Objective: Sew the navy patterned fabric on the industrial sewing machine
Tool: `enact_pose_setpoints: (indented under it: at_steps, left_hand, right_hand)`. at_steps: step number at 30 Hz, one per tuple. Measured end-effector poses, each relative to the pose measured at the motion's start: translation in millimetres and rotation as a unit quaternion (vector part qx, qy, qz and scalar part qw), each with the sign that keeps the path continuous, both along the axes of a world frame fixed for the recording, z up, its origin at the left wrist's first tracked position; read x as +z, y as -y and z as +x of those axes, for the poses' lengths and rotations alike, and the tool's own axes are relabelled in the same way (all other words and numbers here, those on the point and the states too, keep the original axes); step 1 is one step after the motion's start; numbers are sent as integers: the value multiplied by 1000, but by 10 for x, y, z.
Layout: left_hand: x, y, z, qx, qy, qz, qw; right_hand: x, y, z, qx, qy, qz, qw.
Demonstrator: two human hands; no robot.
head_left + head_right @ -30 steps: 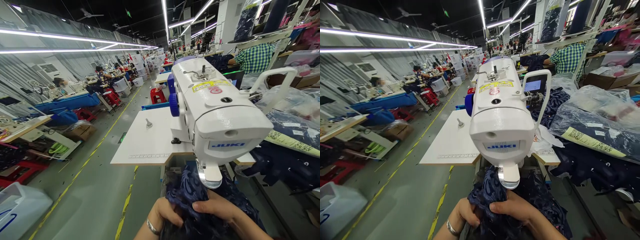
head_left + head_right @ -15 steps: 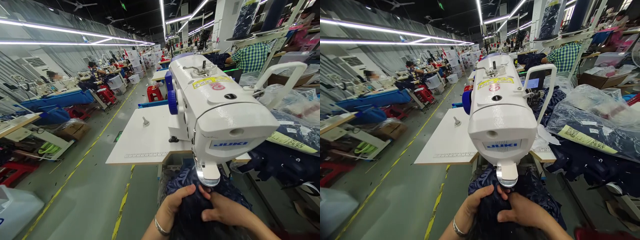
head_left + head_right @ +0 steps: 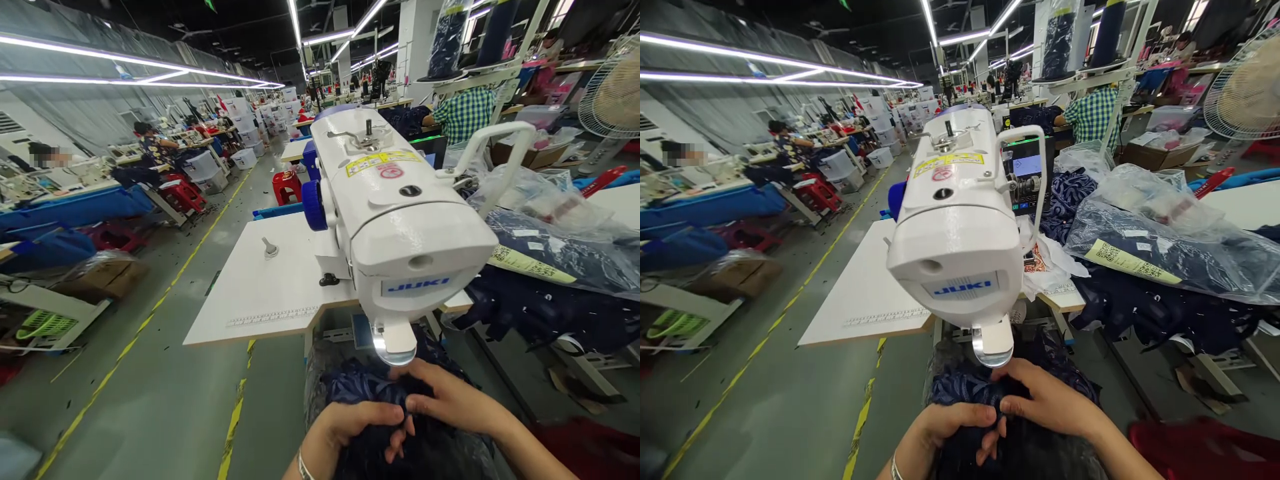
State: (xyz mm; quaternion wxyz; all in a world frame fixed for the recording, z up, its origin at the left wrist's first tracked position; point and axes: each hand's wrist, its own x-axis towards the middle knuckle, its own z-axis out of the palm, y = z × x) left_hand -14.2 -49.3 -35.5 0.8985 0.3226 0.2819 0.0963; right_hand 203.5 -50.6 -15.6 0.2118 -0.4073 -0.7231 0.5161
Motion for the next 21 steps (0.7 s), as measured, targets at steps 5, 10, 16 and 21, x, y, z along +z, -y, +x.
enact_pose_setpoints:
  at_steps: [5,10,16,21]
  left_hand:
    - [130,13,-48,33,2,38,999]
    - [94,23,-65,21,-4,10,1000]
    - [-4,83,-86,-27,-10,-110,993]
    - [77,77,-158,64,-29,11,997]
  right_hand:
    - [13,-35,23,-54,-5,-10,998]
    - [122,-74,-25,53,-44,7,998]
    - [123,-83,-39,64,31,-14,997]
    - [240,-58,20,10,22,-14,1000]
